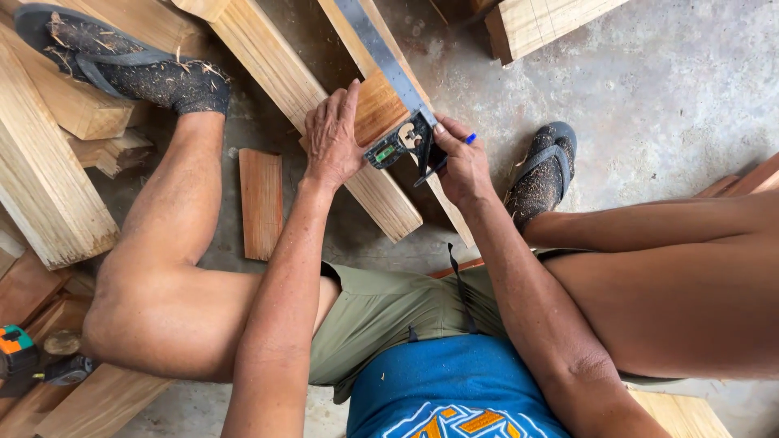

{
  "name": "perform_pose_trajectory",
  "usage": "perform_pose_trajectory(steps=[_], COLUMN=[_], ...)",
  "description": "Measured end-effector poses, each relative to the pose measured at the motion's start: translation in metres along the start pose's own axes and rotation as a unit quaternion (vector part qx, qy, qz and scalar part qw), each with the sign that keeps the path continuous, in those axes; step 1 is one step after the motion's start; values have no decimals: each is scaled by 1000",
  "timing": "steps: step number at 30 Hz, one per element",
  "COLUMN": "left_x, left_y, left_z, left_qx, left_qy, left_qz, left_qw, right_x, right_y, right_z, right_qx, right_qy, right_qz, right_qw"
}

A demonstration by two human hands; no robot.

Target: The person is using a combination square and a pen to mark lines on various pieces of lumber.

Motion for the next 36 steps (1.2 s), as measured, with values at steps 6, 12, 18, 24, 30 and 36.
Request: perform_pose_trajectory(steps=[6, 12, 18, 24, 30, 36], left_x=[28, 8, 28, 17, 8, 16], left_y=[-3, 8, 6, 7, 11, 13], left_z=[-6, -52, 0, 13, 13, 18], left_qx=[-3, 51, 28, 16, 5, -16], left_qy=[21, 104, 94, 52, 25, -1], left_qz=[-6, -86, -53, -43, 12, 54], left_qw=[1000, 990, 994, 998, 1000, 998], right_x=[12, 20, 10, 8, 9, 4], right_y=[3, -5, -3, -7, -8, -7], right_z=[33, 49, 72, 66, 67, 68], right_qx=[-61, -34, -45, -31, -31, -23], right_qy=[-21, 24, 46, 25, 12, 9], right_qz=[40, 27, -9, 29, 35, -2], right_qw=[997, 999, 998, 999, 999, 1000])
Point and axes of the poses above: each hand's wrist, its own y-axis away from the middle knuckle, its own x-axis out of the back of the hand, z = x × y, the point moved 10 cm from there along -y, towards the middle knuckle, and after that the axes turned 14 degrees about -y, right-handed, at the moved point
